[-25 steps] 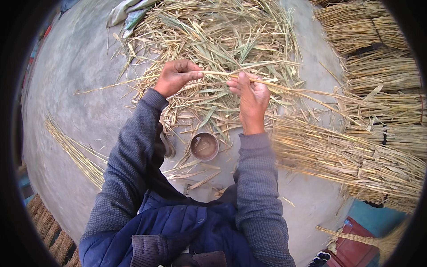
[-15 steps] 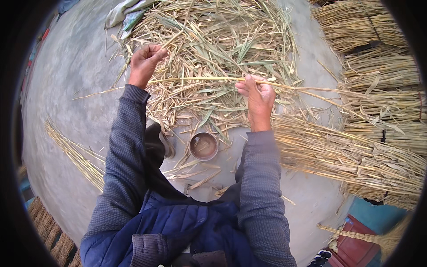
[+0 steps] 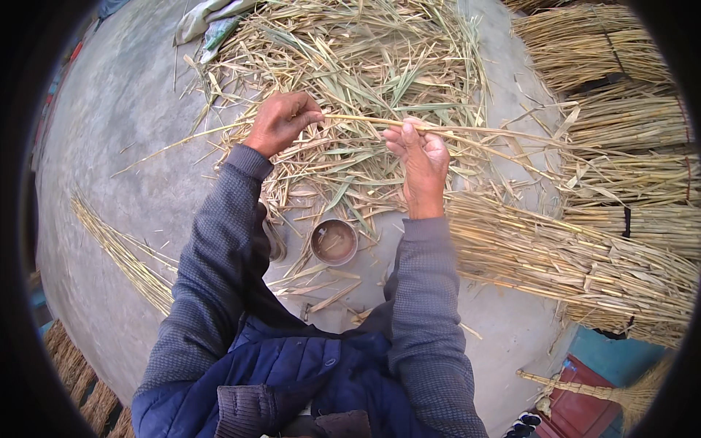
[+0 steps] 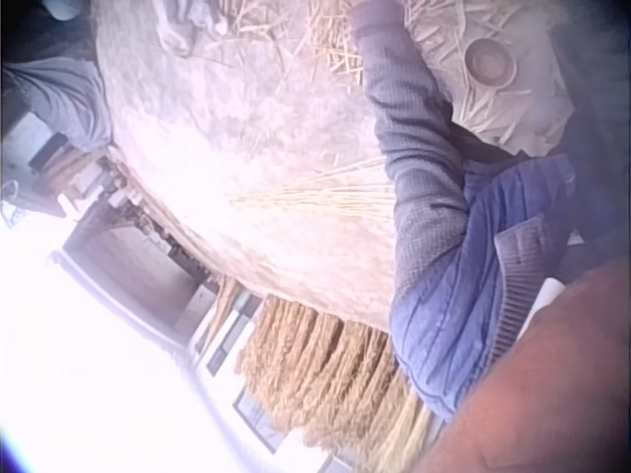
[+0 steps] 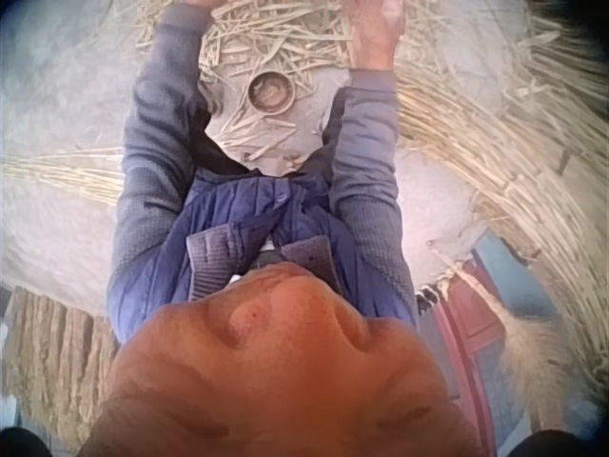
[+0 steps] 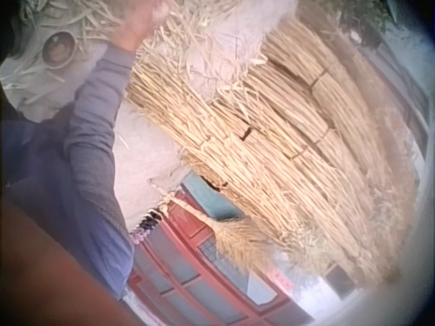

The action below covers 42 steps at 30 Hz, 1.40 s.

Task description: The person sits on the floor and repeatedly picks up long palm leaves, strips the leafy parts from the central stalk by hand, and places the cleaned stalks into a pile. The process is repeated for multiple leaves throughout the clip.

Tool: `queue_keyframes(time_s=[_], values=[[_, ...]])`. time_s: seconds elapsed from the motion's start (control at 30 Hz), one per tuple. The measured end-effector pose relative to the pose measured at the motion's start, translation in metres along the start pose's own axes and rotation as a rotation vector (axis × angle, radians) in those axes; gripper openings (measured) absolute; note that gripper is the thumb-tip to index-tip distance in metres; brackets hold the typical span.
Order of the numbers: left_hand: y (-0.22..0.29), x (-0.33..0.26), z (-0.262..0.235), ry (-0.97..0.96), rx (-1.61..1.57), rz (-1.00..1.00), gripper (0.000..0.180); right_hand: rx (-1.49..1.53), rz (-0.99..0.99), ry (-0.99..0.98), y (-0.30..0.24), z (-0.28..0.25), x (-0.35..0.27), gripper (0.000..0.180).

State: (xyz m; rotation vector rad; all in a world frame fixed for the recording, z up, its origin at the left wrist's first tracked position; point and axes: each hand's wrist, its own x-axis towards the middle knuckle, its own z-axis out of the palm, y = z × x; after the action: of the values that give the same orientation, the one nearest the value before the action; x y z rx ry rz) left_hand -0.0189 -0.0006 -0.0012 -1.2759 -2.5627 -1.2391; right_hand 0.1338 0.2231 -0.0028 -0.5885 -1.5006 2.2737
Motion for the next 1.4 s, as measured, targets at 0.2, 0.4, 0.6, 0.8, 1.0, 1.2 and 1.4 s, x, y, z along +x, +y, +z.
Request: queue_keyframes(time_s=[0.2,0.4,0.6,0.8,1.0,1.2,1.4], values=[[-0.012,-0.007,-0.023,-0.114,-0.078,-0.171,0.018,0.059,-0.048,-0.057,-0.006,0.0,-0.004,0.03],[-0.015,-0.008,-0.043,-0.181,-0.009,-0.304,0.019,0.042,-0.072,-0.113,-0.012,0.0,-0.007,0.03],[0.011,-0.005,-0.024,-0.139,-0.151,-0.139,0.022,0.024,-0.099,-0.054,-0.009,0.001,-0.005,0.022],[0.043,0.004,0.028,-0.001,-0.137,0.038,0.021,-0.005,-0.053,-0.109,-0.004,0.017,-0.012,0.019],[0.042,-0.001,0.03,0.057,-0.539,-0.303,0.014,0.004,-0.039,-0.071,0.001,0.02,-0.015,0.021],[0.002,0.005,-0.025,0.36,-0.468,-0.395,0.013,-0.046,0.001,0.026,0.005,0.005,-0.005,0.021],[-0.029,-0.015,-0.025,0.204,0.444,-0.004,0.044,0.002,-0.019,-0.016,0.006,-0.002,0.0,0.02]])
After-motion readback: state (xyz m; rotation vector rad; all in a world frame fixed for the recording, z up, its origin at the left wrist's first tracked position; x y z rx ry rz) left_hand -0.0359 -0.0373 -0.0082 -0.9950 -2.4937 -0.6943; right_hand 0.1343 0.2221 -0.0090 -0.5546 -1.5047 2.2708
